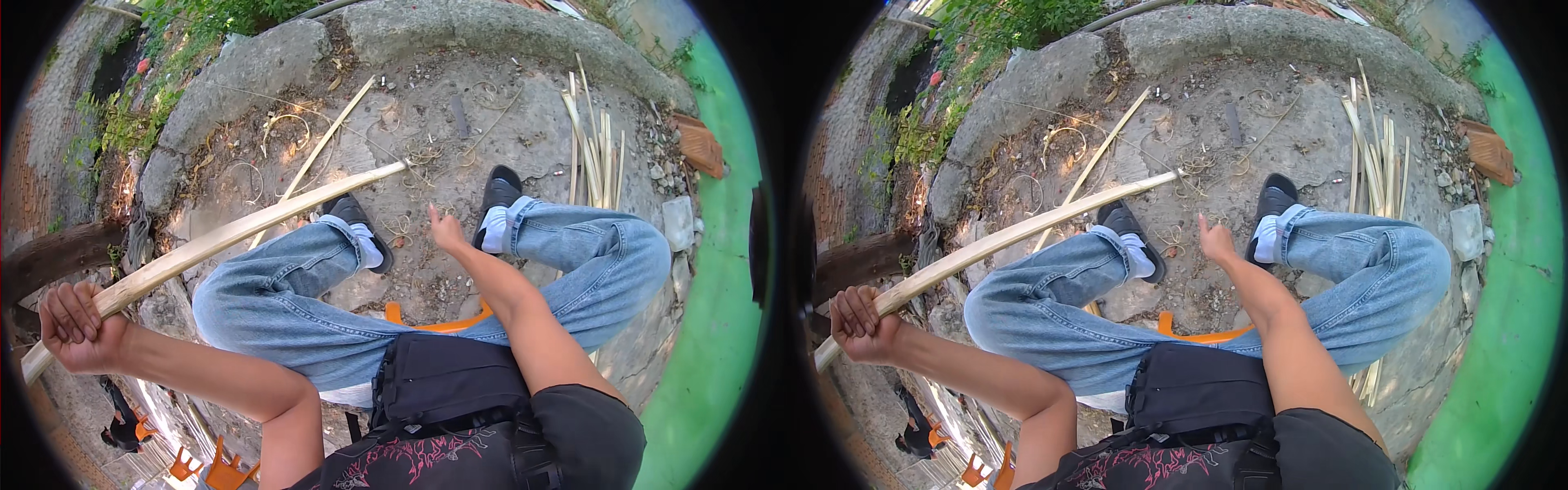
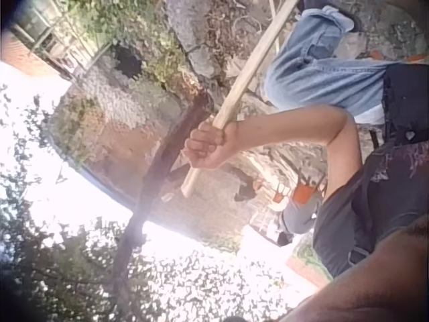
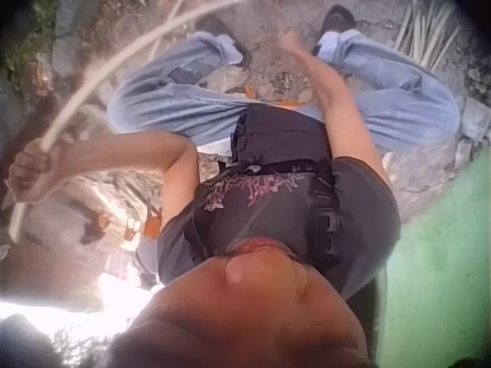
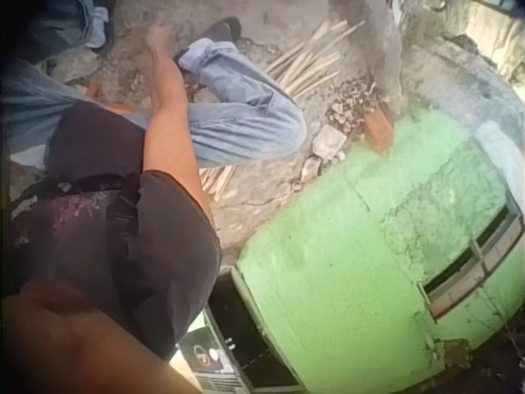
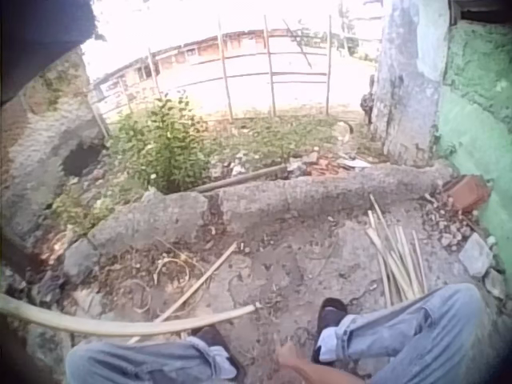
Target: The person splits long bamboo strips using a knife and shaves the edges of the pieces to refine their thickness while sitting on a stool in an outdoor area.
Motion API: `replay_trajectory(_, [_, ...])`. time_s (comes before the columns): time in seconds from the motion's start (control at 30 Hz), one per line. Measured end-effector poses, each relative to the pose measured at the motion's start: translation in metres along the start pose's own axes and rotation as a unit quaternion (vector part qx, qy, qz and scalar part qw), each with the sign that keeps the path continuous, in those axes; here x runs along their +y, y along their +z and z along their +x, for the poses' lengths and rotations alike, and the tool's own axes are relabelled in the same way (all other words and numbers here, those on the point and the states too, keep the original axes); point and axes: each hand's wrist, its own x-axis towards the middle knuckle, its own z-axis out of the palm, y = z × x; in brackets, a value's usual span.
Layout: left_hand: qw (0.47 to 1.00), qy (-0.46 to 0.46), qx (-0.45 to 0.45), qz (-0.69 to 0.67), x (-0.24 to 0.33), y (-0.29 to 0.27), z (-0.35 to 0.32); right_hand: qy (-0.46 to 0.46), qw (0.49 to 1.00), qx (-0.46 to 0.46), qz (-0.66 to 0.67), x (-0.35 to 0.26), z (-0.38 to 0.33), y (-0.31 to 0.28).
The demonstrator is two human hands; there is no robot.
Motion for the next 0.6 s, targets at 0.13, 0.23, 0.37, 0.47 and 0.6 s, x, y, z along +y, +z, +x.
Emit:
replay_trajectory(0.13, [1.0,-0.009,-0.022,-0.01,-0.003,-0.003,0.009,0.032,0.997,0.008,-0.073,0.012,0.01,-0.001])
replay_trajectory(0.23, [1.0,-0.007,0.002,0.015,-0.002,-0.005,0.009,-0.02,0.999,-0.013,-0.044,0.01,0.006,0.006])
replay_trajectory(0.37, [1.0,-0.008,-0.005,0.006,-0.001,-0.013,0.012,0.05,0.993,0.007,-0.108,0.016,0.018,-0.015])
replay_trajectory(0.47, [1.0,-0.025,-0.016,-0.004,0.002,-0.016,0.012,0.033,0.995,0.017,-0.09,0.015,0.014,-0.002])
replay_trajectory(0.6, [0.999,-0.033,-0.015,0.0,0.003,-0.025,0.014,-0.032,0.999,0.014,-0.038,0.024,0.008,0.007])
